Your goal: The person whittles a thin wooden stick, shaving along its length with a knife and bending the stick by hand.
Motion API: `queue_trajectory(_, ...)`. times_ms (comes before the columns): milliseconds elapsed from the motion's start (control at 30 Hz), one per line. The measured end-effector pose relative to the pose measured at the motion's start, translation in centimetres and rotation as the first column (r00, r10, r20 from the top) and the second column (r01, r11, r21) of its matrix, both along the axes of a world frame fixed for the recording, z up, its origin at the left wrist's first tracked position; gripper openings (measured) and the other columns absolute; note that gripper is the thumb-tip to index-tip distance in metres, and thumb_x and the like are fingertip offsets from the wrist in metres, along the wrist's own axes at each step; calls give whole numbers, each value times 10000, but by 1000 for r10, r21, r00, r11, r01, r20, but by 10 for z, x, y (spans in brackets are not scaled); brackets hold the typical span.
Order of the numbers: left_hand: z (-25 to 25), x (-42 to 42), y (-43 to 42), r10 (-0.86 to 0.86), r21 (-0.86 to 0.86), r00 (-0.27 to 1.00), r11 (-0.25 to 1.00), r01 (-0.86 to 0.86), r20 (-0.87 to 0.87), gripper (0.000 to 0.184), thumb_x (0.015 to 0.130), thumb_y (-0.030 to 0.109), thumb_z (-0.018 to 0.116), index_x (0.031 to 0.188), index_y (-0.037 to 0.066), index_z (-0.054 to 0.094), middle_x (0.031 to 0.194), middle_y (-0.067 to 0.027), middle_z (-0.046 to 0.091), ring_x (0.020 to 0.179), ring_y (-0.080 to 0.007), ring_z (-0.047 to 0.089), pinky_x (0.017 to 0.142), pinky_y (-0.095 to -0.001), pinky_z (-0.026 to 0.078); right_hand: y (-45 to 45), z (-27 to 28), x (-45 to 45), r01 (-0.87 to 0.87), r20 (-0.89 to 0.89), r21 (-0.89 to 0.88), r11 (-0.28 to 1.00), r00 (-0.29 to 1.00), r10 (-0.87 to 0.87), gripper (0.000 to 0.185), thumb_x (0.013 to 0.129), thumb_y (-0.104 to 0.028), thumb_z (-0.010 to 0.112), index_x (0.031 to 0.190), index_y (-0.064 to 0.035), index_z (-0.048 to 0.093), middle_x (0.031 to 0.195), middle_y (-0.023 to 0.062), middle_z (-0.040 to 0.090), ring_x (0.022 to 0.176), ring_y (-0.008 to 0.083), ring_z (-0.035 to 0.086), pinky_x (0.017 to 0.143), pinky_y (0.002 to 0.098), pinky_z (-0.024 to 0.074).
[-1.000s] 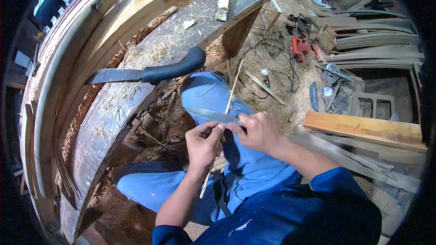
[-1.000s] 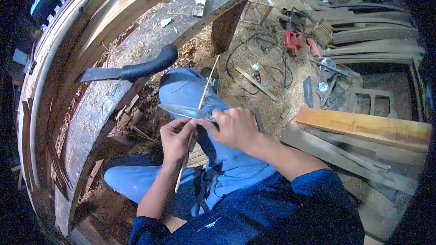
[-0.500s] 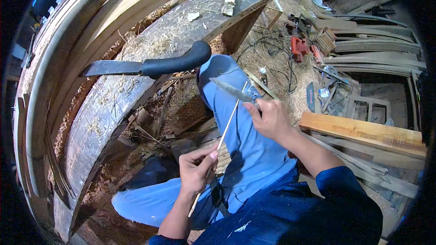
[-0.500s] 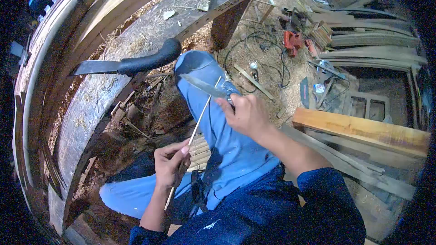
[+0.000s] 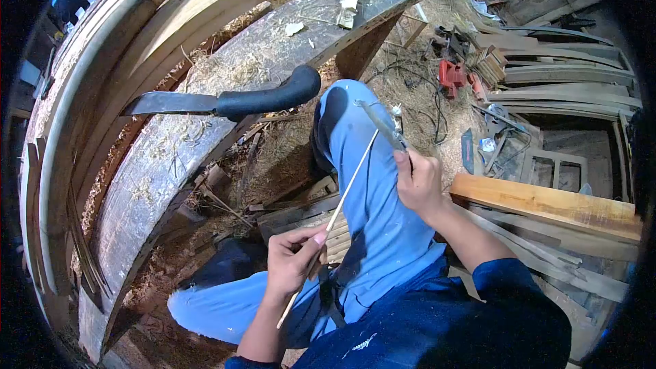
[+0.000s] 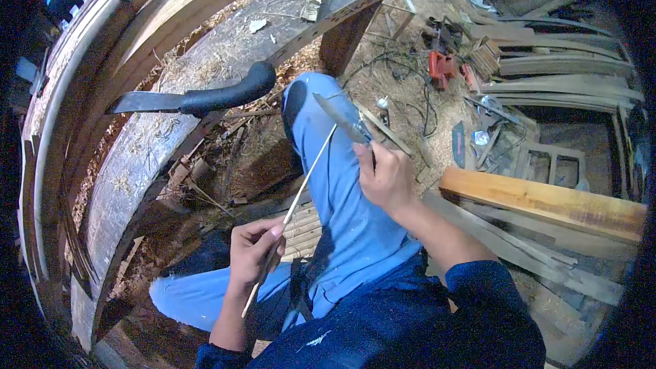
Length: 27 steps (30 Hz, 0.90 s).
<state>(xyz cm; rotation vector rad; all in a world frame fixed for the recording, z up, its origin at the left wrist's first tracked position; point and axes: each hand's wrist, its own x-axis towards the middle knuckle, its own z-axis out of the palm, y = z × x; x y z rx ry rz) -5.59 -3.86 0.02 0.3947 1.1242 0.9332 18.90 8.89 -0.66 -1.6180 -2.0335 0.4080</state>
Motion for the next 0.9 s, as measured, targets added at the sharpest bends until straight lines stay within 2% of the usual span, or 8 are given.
queue_trajectory(67, 1, 8, 10, -13, 12, 1000, 1000, 13, -22, 220, 963, 118, 630, 1113, -20, 710, 660, -51, 629, 437, -70, 479, 394, -223, 339, -4, -1, -2, -10, -74, 38, 999, 997, 13, 471, 953, -382, 612, 641, -40, 528, 537, 209, 542, 513, 426, 576, 469, 498, 408)
queue_trajectory(167, -3, 21, 26, 24, 115, 995, 993, -13, -92, 251, 973, 135, 622, 1157, -22, 689, 685, -53, 634, 454, -57, 482, 416, -209, 343, -7, 3, -9, -117, 81, 14, 993, 990, 116, 460, 934, -378, 637, 634, -44, 539, 512, 208, 535, 502, 416, 586, 451, 484, 426)
queue_trajectory(333, 1, 31, 58, 116, 241, 975, 968, -68, -189, 250, 958, 104, 636, 1172, -24, 631, 661, -48, 631, 447, -37, 465, 404, -211, 325, -10, 16, -24, -185, 91, -60, 981, 977, 190, 474, 922, -411, 643, 627, -50, 559, 498, 212, 544, 505, 409, 612, 453, 488, 469)
queue_trajectory(500, -4, 30, 78, 179, 304, 975, 943, -132, -131, 248, 948, 79, 638, 1170, -30, 626, 703, -72, 643, 485, -47, 489, 430, -216, 349, -15, 13, -29, -215, -25, -13, 977, 976, 215, 375, 943, -431, 612, 832, -75, 577, 514, 188, 564, 498, 406, 610, 451, 489, 468)
queue_trajectory(600, 1, 29, 79, 133, 285, 982, 954, -90, -133, 248, 947, 71, 634, 1169, -39, 620, 729, -77, 648, 513, -58, 509, 452, -216, 369, -12, 18, -29, -216, 0, -19, 976, 976, 216, 343, 953, -415, 599, 930, -76, 552, 572, 197, 597, 548, 410, 629, 481, 502, 474)
queue_trajectory(733, -1, 27, 73, 117, 301, 985, 951, -75, -124, 255, 951, 75, 630, 1174, -48, 613, 735, -74, 650, 524, -64, 518, 464, -215, 380, -3, 32, -30, -284, 35, 26, 959, 959, 283, 330, 961, -391, 588, 938, -65, 548, 642, 218, 625, 620, 412, 650, 530, 520, 484)
queue_trajectory(833, 3, 26, 69, 83, 230, 990, 972, -54, -115, 257, 958, 89, 628, 1174, -50, 613, 724, -68, 653, 513, -64, 514, 456, -218, 378, 0, 36, -33, -247, 26, -113, 962, 967, 252, 354, 959, -395, 582, 910, -47, 542, 705, 238, 643, 675, 419, 660, 566, 523, 493)
queue_trajectory(900, -2, 26, 67, 84, 236, 989, 970, -54, -119, 252, 961, 97, 627, 1165, -51, 617, 713, -70, 652, 501, -64, 507, 449, -219, 373, 1, 36, -38, -236, 191, -124, 964, 948, 256, 349, 943, -354, 618, 847, -27, 543, 620, 211, 597, 617, 429, 624, 563, 504, 476)
